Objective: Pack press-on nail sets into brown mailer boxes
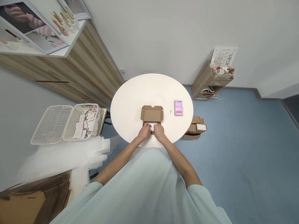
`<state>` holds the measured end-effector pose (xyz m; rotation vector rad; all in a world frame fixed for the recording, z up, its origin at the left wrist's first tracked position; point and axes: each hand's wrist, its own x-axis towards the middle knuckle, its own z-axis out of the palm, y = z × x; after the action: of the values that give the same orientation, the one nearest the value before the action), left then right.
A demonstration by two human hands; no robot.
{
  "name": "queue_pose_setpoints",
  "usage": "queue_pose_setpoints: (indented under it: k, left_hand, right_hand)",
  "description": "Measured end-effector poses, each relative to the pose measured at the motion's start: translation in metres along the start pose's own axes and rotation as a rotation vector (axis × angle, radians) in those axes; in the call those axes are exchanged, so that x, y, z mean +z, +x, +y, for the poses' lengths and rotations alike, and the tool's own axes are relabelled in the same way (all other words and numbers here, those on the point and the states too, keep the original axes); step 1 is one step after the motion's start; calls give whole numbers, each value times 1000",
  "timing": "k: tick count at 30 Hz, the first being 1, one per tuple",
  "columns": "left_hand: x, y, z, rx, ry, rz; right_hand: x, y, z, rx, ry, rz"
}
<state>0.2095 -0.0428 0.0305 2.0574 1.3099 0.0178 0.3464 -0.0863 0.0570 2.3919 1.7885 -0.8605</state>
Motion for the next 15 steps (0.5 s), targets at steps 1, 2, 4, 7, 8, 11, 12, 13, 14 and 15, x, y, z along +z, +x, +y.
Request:
queue_pose_setpoints:
  k: [1, 2, 4, 7, 8, 11, 12, 13, 14, 15]
  left_hand:
    - [-5, 0, 0, 0, -2, 28]
    - [-11, 2, 0, -5, -15, 75]
    - [-26, 8, -3, -29, -72, 220]
    - [-50, 27, -12, -121, -227, 408]
    - [-56, 35, -15, -166, -299, 415]
    - [-70, 53, -22, -284, -570, 309]
    - [-72, 57, -23, -302, -643, 265]
    - [-74, 59, -23, -308, -696, 230]
    - [-75, 59, -22, -307, -726, 206]
    - [-76, 59, -20, -302, -740, 193]
  right_hand:
    - [-4, 0, 2, -2, 11, 18]
    - [-8, 0, 5, -1, 37, 52]
    - [-19, 2, 15, 16, 133, 180]
    - [-35, 12, 35, 99, 308, 378]
    - [-39, 17, 41, 132, 358, 390]
    - [-43, 31, 51, 217, 493, 301]
    - [-42, 35, 52, 230, 531, 264]
    - [-42, 38, 52, 235, 564, 234]
    - [-41, 40, 51, 234, 591, 218]
    - [-40, 42, 50, 228, 614, 213]
